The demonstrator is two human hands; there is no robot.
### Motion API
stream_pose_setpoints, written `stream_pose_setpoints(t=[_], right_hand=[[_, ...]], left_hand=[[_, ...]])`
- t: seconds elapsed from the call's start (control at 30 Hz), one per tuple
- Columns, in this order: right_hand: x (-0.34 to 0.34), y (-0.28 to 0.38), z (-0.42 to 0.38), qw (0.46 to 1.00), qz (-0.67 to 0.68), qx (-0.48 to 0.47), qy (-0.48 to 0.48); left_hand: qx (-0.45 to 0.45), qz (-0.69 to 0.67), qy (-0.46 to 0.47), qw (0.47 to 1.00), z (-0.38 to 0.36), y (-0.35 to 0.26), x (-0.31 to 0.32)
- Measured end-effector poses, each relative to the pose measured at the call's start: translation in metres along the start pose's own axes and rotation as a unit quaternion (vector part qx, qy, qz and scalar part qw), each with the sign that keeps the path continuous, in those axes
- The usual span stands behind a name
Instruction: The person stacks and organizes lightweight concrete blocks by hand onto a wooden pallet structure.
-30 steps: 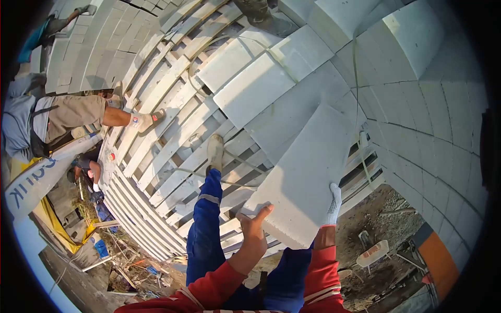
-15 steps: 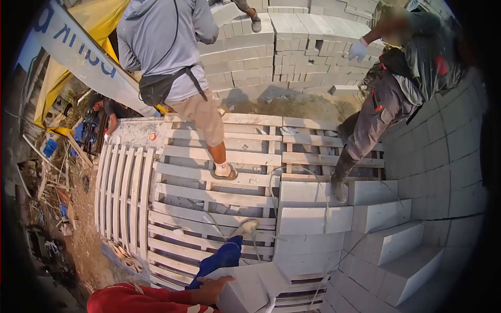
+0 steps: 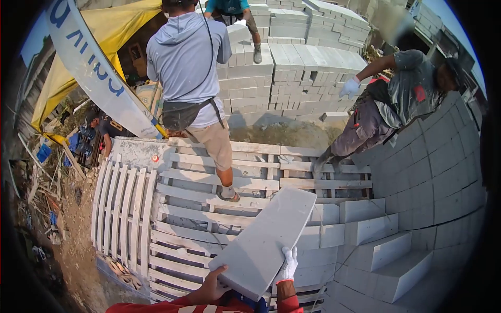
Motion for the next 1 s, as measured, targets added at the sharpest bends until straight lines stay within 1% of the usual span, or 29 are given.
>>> stream_pose_setpoints(t=[0.03,0.07,0.1,0.13,0.17,0.2,0.27,0.3,0.33,0.37,0.4,0.47,0.5,0.57,0.7,0.77,0.8,0.87,0.9,0.97,1.0], right_hand=[[0.004,0.004,0.001,0.999,-0.034,-0.019,0.012],[0.008,0.01,0.004,0.997,-0.068,-0.04,0.023],[0.012,0.018,0.001,0.997,-0.063,-0.046,0.018],[0.02,0.026,-0.007,0.994,-0.089,-0.048,0.035],[0.028,0.027,-0.015,0.991,-0.111,-0.049,0.049],[0.028,0.028,-0.021,0.993,-0.097,-0.053,0.034],[0.029,0.029,-0.03,0.982,-0.163,-0.058,0.07],[0.011,0.025,-0.022,0.945,-0.312,-0.081,0.05],[0.008,0.027,-0.029,0.95,-0.293,-0.099,0.025],[0.011,0.026,-0.033,0.898,-0.434,-0.071,0.004],[0.007,0.032,-0.03,0.821,-0.57,-0.035,-0.021],[-0.029,0.017,0.001,0.836,-0.544,-0.052,-0.036],[-0.047,0.007,0.009,0.892,-0.45,-0.011,-0.032],[-0.065,-0.009,0.007,0.939,-0.338,0.05,-0.028],[-0.069,-0.008,-0.008,0.951,-0.297,0.076,-0.048],[-0.073,-0.012,-0.012,0.955,-0.284,0.065,-0.052],[-0.073,-0.013,-0.013,0.958,-0.278,0.053,-0.051],[-0.064,-0.001,-0.015,0.962,-0.26,0.059,-0.05],[-0.061,0.002,-0.013,0.96,-0.269,0.064,-0.038],[-0.056,0.008,-0.009,0.96,-0.27,0.067,-0.032],[-0.051,0.01,-0.006,0.958,-0.28,0.065,-0.009]], left_hand=[[-0.168,-0.233,-0.009,0.958,-0.011,-0.005,0.009],[-0.167,-0.225,-0.002,0.96,-0.005,0.003,-0.015],[-0.154,-0.265,0.113,0.945,0.002,0.017,-0.045],[-0.142,-0.299,0.224,0.917,0.009,0.018,-0.06],[-0.114,-0.155,0.167,0.967,0.025,0.008,-0.077],[-0.125,-0.138,0.172,0.967,0.051,0.011,-0.081],[-0.164,-0.074,0.246,0.952,0.116,0.024,-0.057],[-0.177,-0.045,0.262,0.947,0.131,0.025,-0.037],[-0.177,0.062,0.218,0.958,0.152,0.028,-0.015],[-0.162,0.163,0.176,0.957,0.174,0.024,0.002],[-0.157,0.177,0.205,0.95,0.178,0.027,0.021],[-0.099,-0.022,0.166,0.981,0.16,0.021,0.029],[-0.109,-0.012,0.171,0.979,0.158,0.02,0.031],[-0.22,0.022,0.135,0.966,0.148,0.027,0.023],[-0.216,0.071,0.114,0.967,0.141,0.029,0.02],[-0.263,0.054,0.114,0.956,0.14,0.032,0.017],[-0.263,0.063,0.116,0.956,0.138,0.032,0.017],[-0.219,0.072,0.105,0.967,0.135,0.014,0.027],[-0.214,0.083,0.111,0.967,0.138,0.01,0.029],[-0.187,0.057,0.102,0.975,0.138,-0.002,0.032],[-0.187,0.064,0.105,0.975,0.136,-0.008,0.034]])
Point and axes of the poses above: each hand's wrist, its own z-axis towards the middle knuckle, its own x-axis out of the palm, y = z × x, the point moved 6 cm from there along z, towards the middle knuckle, and after that the axes turned 12 degrees about z, right-handed, at the moved point
